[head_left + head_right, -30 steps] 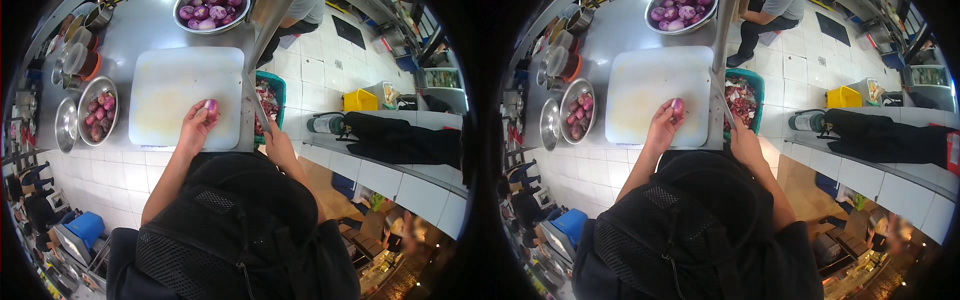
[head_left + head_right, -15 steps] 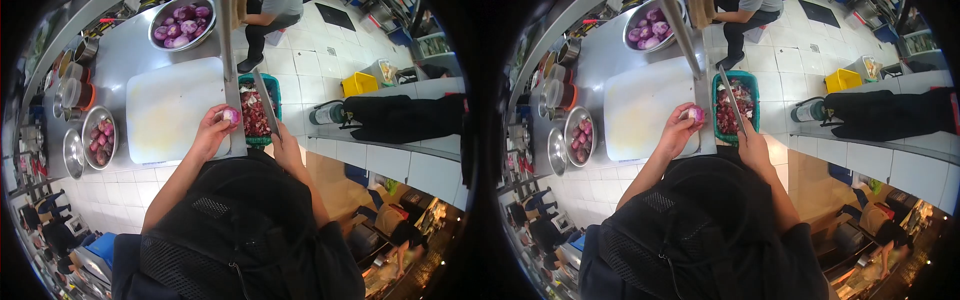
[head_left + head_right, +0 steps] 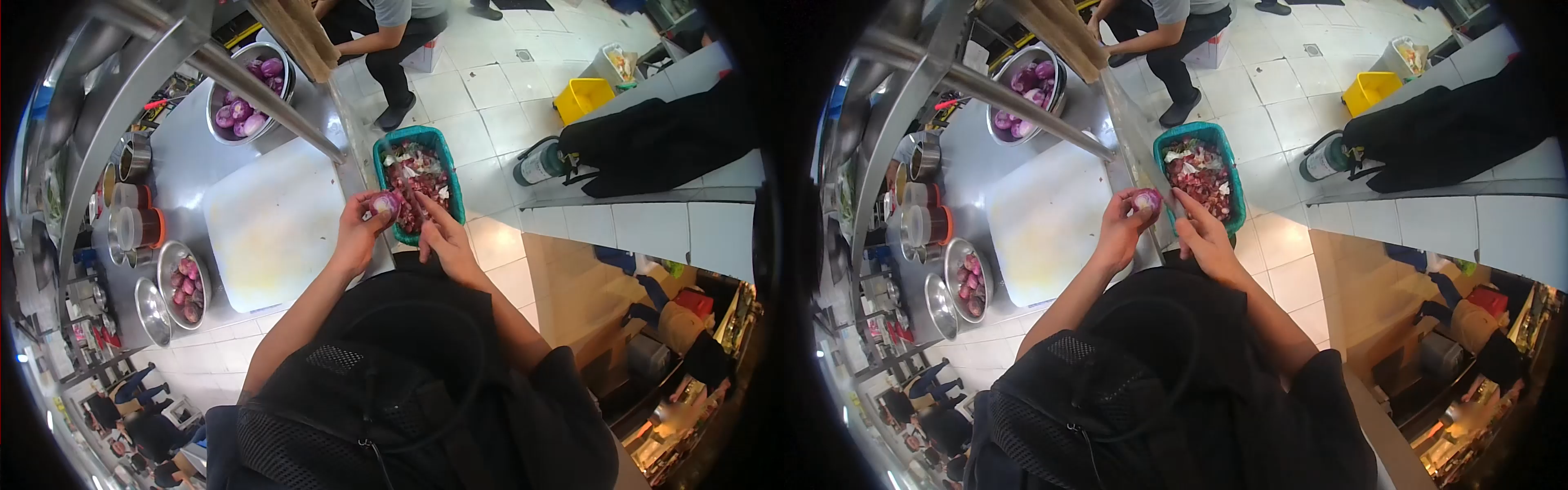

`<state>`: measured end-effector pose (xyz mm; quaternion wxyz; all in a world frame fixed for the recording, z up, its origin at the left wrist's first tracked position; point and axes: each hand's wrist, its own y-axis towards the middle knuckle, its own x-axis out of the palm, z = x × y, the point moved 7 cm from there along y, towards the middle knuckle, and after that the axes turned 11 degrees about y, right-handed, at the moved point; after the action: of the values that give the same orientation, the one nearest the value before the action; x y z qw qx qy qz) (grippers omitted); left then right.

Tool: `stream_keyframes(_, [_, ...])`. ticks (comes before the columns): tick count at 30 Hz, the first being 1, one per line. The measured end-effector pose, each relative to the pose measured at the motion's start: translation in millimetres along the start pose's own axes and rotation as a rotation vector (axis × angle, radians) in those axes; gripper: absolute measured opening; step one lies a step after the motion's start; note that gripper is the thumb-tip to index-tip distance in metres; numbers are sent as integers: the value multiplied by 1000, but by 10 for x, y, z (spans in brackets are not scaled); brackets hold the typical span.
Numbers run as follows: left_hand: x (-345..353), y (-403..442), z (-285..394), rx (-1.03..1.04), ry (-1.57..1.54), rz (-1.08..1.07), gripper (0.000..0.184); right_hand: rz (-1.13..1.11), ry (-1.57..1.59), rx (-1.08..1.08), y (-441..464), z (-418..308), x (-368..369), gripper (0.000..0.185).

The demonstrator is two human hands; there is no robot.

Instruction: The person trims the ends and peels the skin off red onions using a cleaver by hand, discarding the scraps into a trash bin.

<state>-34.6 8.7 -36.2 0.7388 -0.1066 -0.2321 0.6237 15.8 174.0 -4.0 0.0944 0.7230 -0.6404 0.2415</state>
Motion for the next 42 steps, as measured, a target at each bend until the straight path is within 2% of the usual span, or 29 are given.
stream_keyframes(3, [55, 45, -7, -27, 20, 9, 42, -8, 54, 68, 45, 31, -4, 55])
stream_keyframes(8, [92, 63, -7, -9, 16, 4, 45, -7, -2, 122, 139, 106, -85, 75])
stream_keyframes(12, [91, 49, 20, 22, 21, 34, 48, -54, 53, 153, 232, 192, -93, 80])
stream_keyframes(17, [-9, 54, -31, 41, 102, 22, 50, -215, 154, 309, 286, 143, -122, 74])
stream_keyframes(18, [-5, 58, -19, 26, 75, 3, 49, -204, 179, 310, 294, 133, -151, 57])
stream_keyframes(20, [7, 49, -6, 1, 54, -19, 49, -148, 225, 352, 347, 218, -307, 51])
stream_keyframes(25, [152, -46, -14, -166, -166, -191, 54, 31, 337, 427, 492, 505, -639, 55])
stream_keyframes(27, [164, -52, 25, -190, -204, -217, 57, 48, 314, 434, 489, 528, -651, 56])
stream_keyframes(29, [154, -43, 29, -212, -236, -243, 59, 72, 89, 351, 471, 456, -636, 66])
stream_keyframes(31, [150, -26, 2, -216, -350, -278, 63, 90, 54, 318, 422, 471, -567, 68])
stream_keyframes(33, [109, 26, -62, -202, -285, -270, 61, 110, 12, 284, 368, 491, -524, 75])
stream_keyframes(35, [116, 54, -82, -184, -223, -256, 60, 65, -100, 115, 331, 479, -437, 73])
stream_keyframes(36, [146, 82, -79, -181, -236, -218, 58, 35, -85, 54, 340, 482, -384, 79])
stream_keyframes(38, [160, 118, -77, -176, -249, -182, 56, -12, -154, 71, 261, 344, -322, 83])
stream_keyframes(40, [162, 123, -169, -266, -299, -193, 50, -93, -286, 114, 243, 170, -222, 96])
stream_keyframes(41, [168, 122, -177, -268, -298, -197, 50, -88, -286, 113, 250, 136, -214, 96])
stream_keyframes(42, [150, 117, -206, -292, -259, -171, 50, -93, -421, 104, 259, 114, -205, 97])
